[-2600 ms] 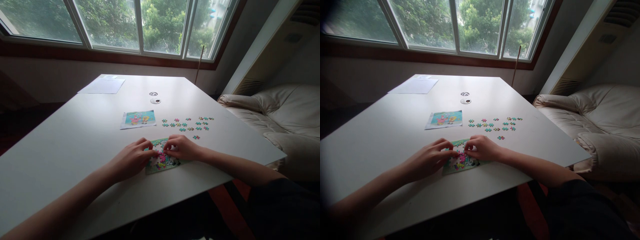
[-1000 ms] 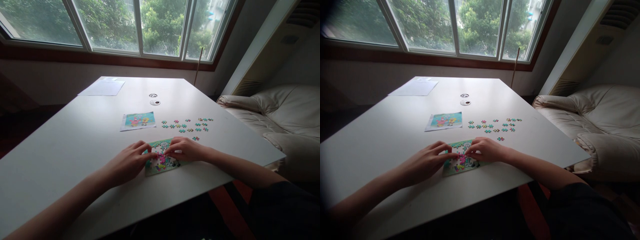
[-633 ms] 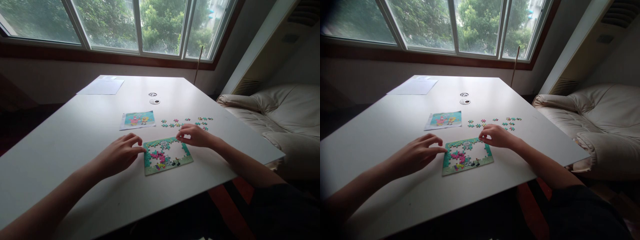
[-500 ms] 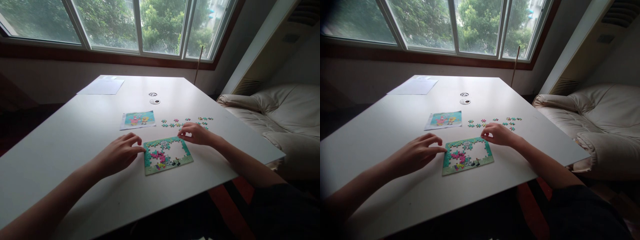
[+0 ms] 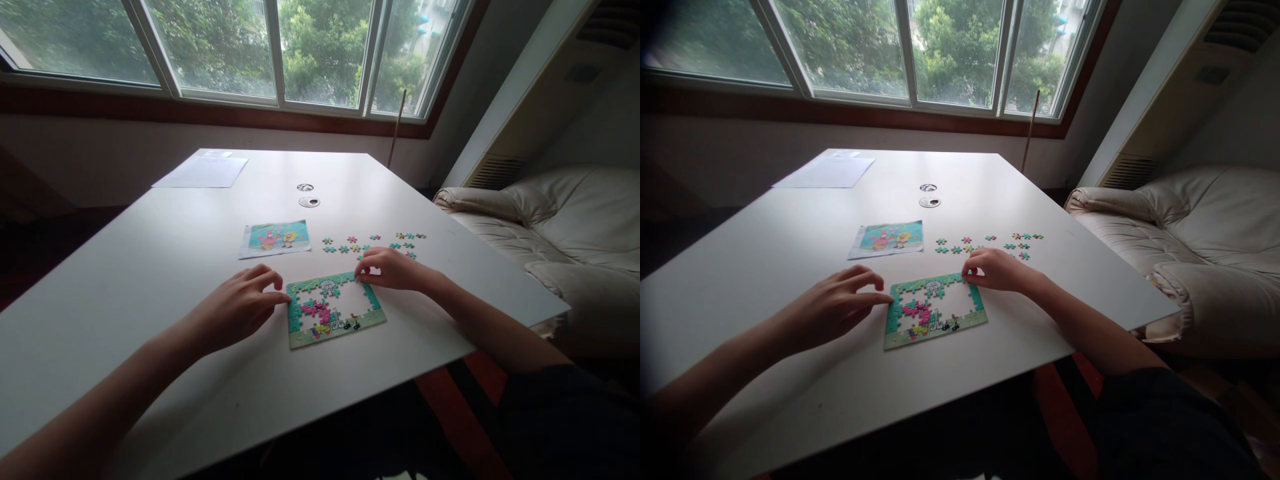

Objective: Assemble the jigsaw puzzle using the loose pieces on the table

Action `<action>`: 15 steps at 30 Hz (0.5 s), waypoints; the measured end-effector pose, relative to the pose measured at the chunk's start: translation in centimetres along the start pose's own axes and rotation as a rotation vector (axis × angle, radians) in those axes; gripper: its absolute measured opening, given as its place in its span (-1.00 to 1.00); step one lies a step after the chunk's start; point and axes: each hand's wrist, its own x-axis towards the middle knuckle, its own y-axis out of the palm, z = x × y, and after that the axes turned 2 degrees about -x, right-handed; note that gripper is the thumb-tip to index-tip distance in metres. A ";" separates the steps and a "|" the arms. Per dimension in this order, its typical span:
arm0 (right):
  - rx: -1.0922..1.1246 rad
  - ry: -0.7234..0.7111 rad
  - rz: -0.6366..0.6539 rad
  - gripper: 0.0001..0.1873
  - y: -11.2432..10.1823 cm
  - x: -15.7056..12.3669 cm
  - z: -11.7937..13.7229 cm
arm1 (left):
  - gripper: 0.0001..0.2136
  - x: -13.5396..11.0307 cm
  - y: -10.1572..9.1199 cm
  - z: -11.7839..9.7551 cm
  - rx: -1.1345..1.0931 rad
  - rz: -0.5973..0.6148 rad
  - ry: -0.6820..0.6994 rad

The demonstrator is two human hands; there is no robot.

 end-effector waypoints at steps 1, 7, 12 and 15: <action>0.002 0.001 0.003 -0.89 0.0 0.0 0.0 | -0.71 0.0 0.0 0.0 -0.001 -0.001 -0.002; 0.012 0.001 0.014 -0.89 0.0 0.0 0.0 | -0.72 0.0 0.0 0.0 -0.003 -0.009 -0.002; 0.011 0.011 0.021 -0.90 0.0 0.0 -0.1 | -0.71 0.0 0.0 0.0 -0.001 -0.015 0.005; 0.009 0.016 0.023 -0.90 0.0 0.0 -0.1 | -0.72 0.0 0.1 0.1 0.005 -0.010 0.011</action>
